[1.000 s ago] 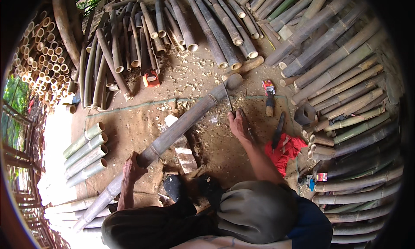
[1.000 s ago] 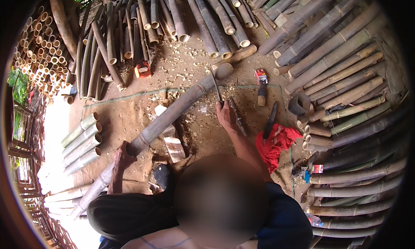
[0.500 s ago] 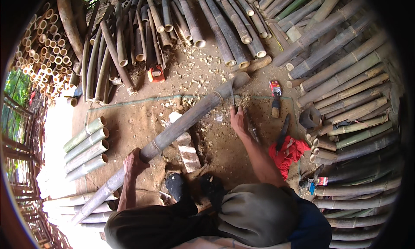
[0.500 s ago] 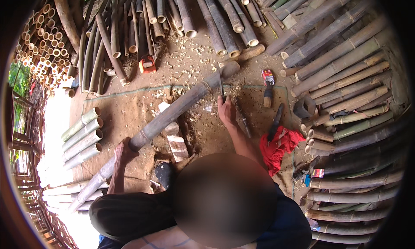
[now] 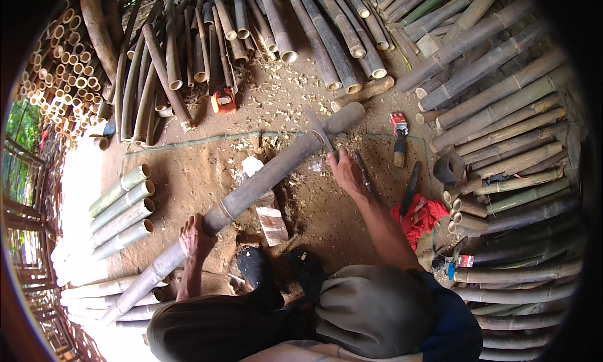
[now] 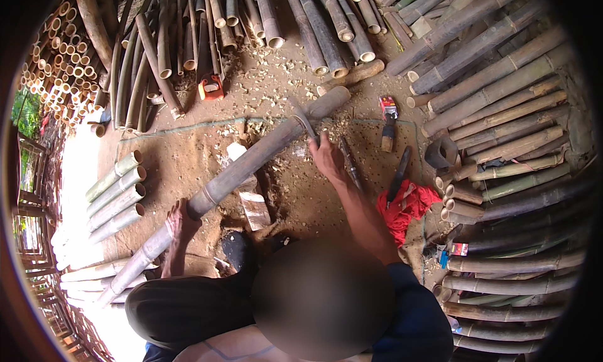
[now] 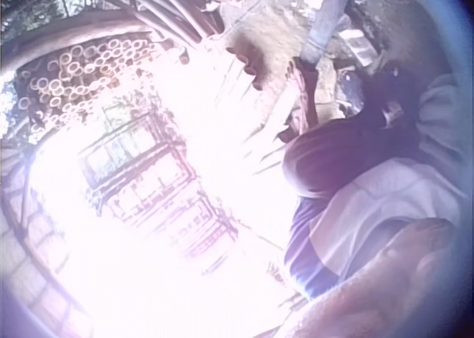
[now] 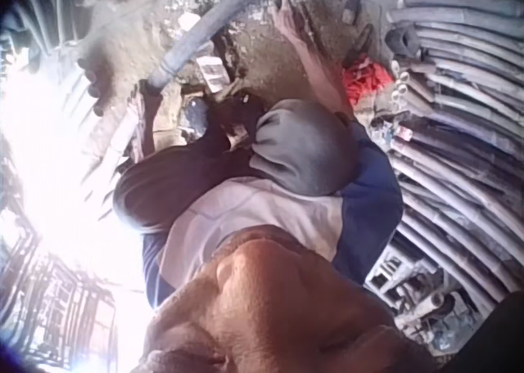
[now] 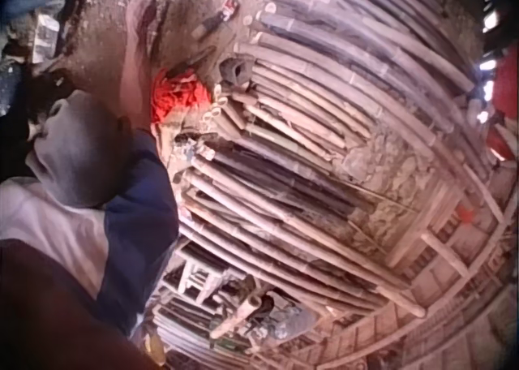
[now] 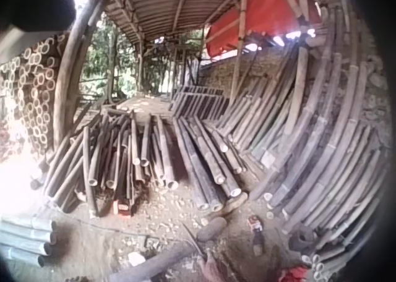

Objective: The person uses a knife to shave the surface of a bamboo stalk while sitting on the ground.

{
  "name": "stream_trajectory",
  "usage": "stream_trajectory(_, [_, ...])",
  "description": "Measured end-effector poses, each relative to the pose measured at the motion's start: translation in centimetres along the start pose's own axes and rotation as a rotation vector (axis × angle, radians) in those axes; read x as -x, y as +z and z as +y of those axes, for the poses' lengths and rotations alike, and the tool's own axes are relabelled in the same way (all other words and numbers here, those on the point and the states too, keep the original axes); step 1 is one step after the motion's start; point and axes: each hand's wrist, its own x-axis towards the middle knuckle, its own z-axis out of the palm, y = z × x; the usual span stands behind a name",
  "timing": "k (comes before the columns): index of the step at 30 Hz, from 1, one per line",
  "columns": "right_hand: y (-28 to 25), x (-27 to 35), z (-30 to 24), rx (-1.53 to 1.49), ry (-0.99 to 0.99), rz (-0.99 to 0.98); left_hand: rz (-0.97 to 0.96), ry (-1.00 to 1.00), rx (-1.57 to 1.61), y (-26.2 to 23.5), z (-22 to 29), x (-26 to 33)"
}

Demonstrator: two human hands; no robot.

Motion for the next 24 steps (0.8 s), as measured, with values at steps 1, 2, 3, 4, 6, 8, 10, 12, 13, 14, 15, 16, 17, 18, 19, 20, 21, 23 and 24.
stream_trajectory(1, [-0.4, -0.3, 0.6, 0.008, -0.051, 0.130, 0.046, 0.016, -0.008, 0.5, 0.5, 0.3])
stream_trajectory(2, [-0.7, 0.2, -0.8, 0.032, -0.116, -0.018, 0.092, 0.015, -0.033, 0.1, 0.4, 0.8])
stream_trajectory(3, [-1.3, 0.8, -2.1, 0.055, -0.183, -0.168, 0.120, 0.004, -0.051, -0.4, 0.2, 1.6])
stream_trajectory(4, [-2.4, 1.1, -3.1, 0.089, -0.249, -0.305, 0.154, 0.002, -0.056, -1.1, 0.8, 1.8])
stream_trajectory(6, [-1.4, 0.3, 1.0, 0.152, -0.270, -0.106, 0.205, 0.050, -0.057, 0.6, 0.9, 1.5])
stream_trajectory(8, [-1.4, -1.0, 3.3, 0.035, -0.086, 0.154, 0.227, 0.054, -0.042, 1.1, 2.2, 1.2])
stream_trajectory(10, [-1.4, -1.0, 2.7, 0.071, -0.209, 0.024, 0.245, 0.045, -0.057, 0.5, 2.3, 1.6])
stream_trajectory(12, [-1.9, 1.4, -3.0, 0.137, -0.421, -0.261, 0.265, 0.000, -0.107, -0.8, 0.3, 2.9])
stream_trajectory(13, [-3.2, 1.7, -5.2, 0.178, -0.241, -0.328, 0.200, -0.012, -0.122, -0.3, -0.7, 3.4])
stream_trajectory(14, [-3.6, 1.6, -2.9, 0.163, -0.212, -0.188, 0.211, 0.024, -0.096, 0.2, 1.2, 3.3])
stream_trajectory(15, [-3.5, 0.6, 0.7, 0.146, -0.189, -0.034, 0.234, 0.065, -0.070, 0.0, 4.2, 2.7])
stream_trajectory(16, [-3.3, 0.6, 0.1, 0.104, -0.189, 0.092, 0.233, 0.059, -0.072, -0.1, 4.5, 2.9])
stream_trajectory(17, [-3.0, 0.9, -0.5, 0.011, -0.090, -0.006, 0.236, 0.050, -0.076, -0.3, 4.6, 3.0])
stream_trajectory(18, [-3.4, 1.0, -0.6, 0.067, -0.161, -0.091, 0.233, 0.034, -0.080, -0.5, 4.7, 3.6])
stream_trajectory(19, [-3.7, 1.3, -2.1, 0.113, -0.243, -0.177, 0.245, 0.007, -0.117, -0.2, 3.3, 4.0])
stream_trajectory(20, [-4.5, 1.8, -1.9, 0.180, -0.304, -0.258, 0.244, -0.005, -0.131, 0.7, 3.2, 4.3])
stream_trajectory(21, [-4.1, 1.4, -0.7, 0.108, -0.167, -0.161, 0.249, 0.005, -0.135, 1.5, 3.0, 4.6])
stream_trajectory(23, [-4.4, 0.8, -0.5, 0.026, -0.151, -0.009, 0.273, 0.027, -0.157, 2.5, 3.4, 4.6])
stream_trajectory(24, [-4.5, 0.6, -0.4, -0.015, -0.143, 0.067, 0.285, 0.038, -0.167, 3.0, 3.5, 4.5])
